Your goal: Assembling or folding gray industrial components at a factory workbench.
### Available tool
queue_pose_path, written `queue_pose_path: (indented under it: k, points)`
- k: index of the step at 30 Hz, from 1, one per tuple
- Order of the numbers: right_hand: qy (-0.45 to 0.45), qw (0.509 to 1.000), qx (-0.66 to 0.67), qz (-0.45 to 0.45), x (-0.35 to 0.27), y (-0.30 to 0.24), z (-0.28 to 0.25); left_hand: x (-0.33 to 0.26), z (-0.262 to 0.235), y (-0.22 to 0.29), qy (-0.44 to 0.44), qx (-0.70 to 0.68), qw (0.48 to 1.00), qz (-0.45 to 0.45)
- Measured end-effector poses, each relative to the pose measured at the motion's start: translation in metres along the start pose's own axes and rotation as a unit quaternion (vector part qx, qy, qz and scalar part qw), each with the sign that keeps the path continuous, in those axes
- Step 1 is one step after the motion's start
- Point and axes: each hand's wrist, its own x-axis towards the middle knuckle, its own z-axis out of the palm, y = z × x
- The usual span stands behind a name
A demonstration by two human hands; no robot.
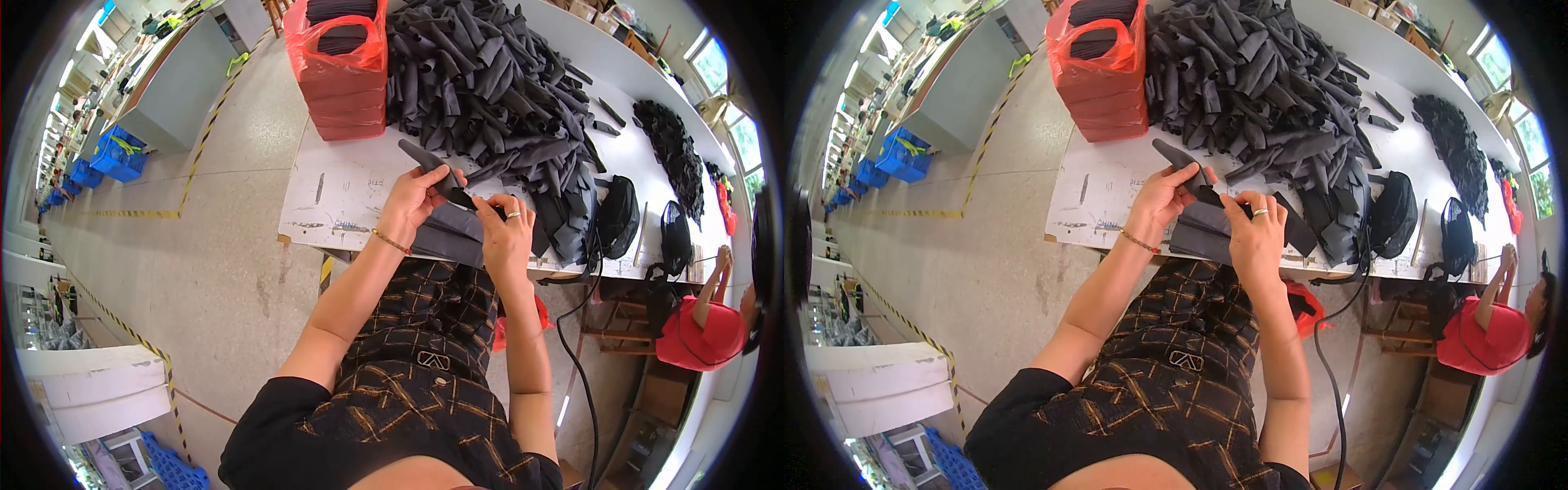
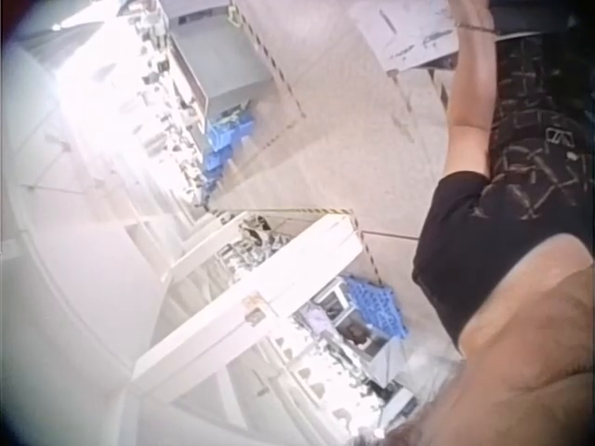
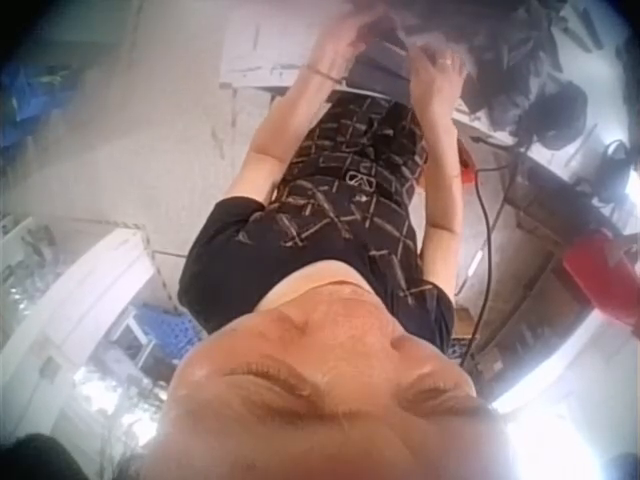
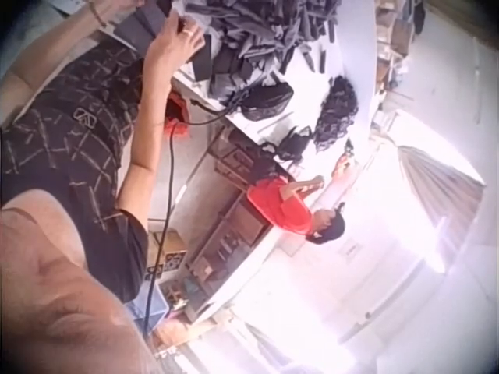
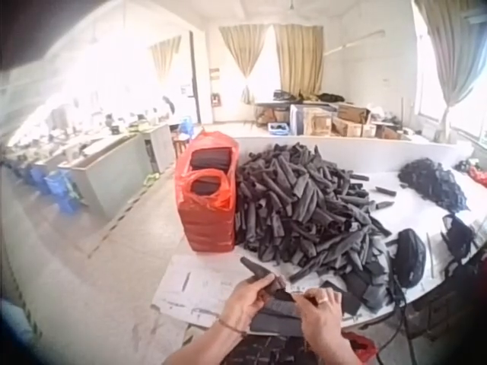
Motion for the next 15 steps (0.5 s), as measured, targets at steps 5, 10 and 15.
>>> queue_pose_path:
  k: [5, 10, 15]
  points:
    - [0.0, 0.999, -0.048, -0.026, 0.005, 0.004, -0.004, -0.002, -0.002, 0.003, -0.014, -0.023, 0.999, -0.04]
    - [0.04, 0.991, -0.112, -0.057, 0.005, 0.001, -0.002, -0.013, 0.011, -0.004, -0.012, -0.052, 0.998, 0.03]
    - [0.062, 0.992, -0.105, -0.041, 0.006, -0.015, 0.006, -0.035, 0.041, -0.018, 0.036, -0.018, 0.986, 0.16]
